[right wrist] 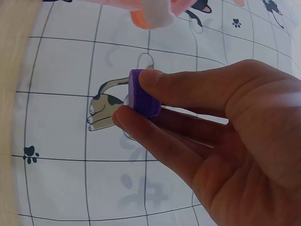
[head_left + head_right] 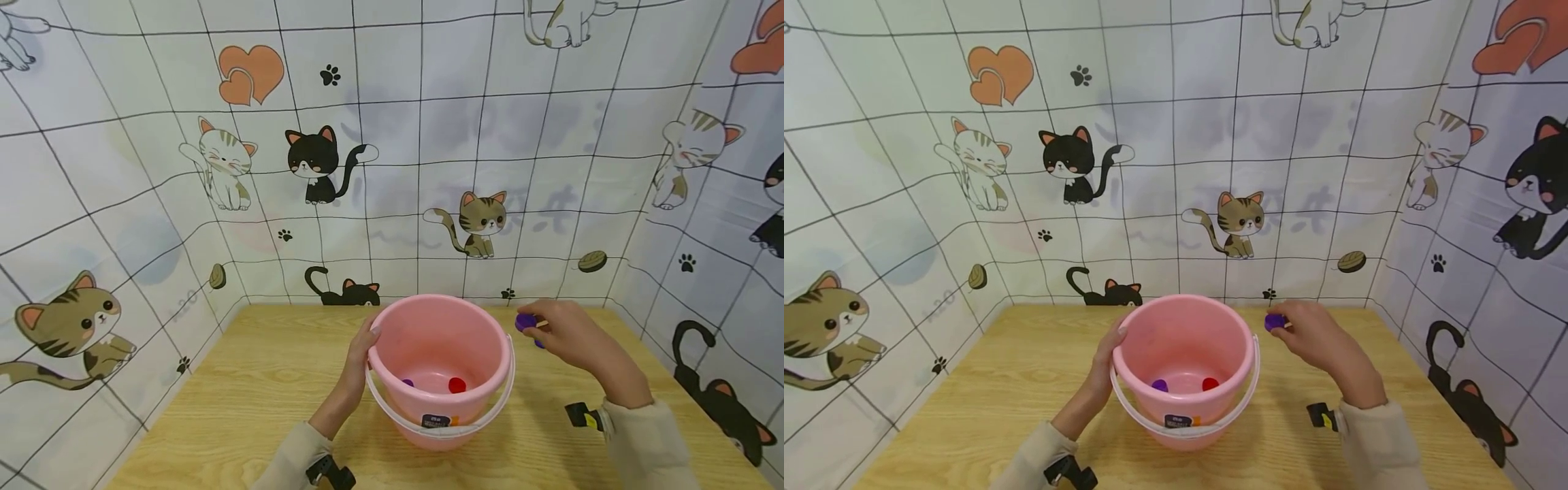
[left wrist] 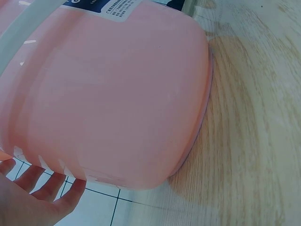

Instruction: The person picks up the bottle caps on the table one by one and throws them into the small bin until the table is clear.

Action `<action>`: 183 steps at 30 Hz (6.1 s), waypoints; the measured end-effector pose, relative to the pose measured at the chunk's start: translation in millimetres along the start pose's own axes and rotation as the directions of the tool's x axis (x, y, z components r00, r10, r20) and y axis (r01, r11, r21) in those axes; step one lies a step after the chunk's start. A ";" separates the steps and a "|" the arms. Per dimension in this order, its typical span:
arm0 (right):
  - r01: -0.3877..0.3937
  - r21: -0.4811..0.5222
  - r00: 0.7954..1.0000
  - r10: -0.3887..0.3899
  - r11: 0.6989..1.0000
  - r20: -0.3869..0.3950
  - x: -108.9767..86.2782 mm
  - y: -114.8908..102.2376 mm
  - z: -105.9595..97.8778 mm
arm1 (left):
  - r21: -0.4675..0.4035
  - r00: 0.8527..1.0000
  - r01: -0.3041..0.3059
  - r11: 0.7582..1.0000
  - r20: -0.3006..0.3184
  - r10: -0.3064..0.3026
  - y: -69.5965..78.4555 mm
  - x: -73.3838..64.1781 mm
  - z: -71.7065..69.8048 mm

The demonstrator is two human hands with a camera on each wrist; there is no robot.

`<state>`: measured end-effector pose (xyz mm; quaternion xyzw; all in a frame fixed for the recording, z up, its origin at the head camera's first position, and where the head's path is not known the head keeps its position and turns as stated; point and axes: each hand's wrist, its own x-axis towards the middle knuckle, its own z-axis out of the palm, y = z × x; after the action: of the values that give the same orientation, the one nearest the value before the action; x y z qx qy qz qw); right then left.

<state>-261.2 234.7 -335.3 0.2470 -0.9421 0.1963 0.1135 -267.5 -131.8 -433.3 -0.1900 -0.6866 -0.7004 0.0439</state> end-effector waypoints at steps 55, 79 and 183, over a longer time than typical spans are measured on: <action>0.166 -0.004 0.986 -0.166 0.986 0.032 73.7 -74.6 -22.6 | -0.013 1.000 -0.017 1.000 -0.005 0.017 -0.2 -0.7 0.0; 0.218 -0.050 0.975 -0.216 0.975 0.047 93.4 -90.6 -22.0 | 0.000 1.000 -0.014 1.000 -0.022 0.014 -1.7 -1.1 0.7; 0.274 -0.023 0.951 -0.267 0.962 0.159 106.5 -97.1 -16.3 | 0.011 1.000 0.001 1.000 -0.017 0.000 -1.7 -2.3 -2.1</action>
<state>-300.5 119.1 -257.2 0.3854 -0.9095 0.1381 0.0717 -266.3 -134.2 -435.7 -0.1834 -0.6902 -0.6981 0.0508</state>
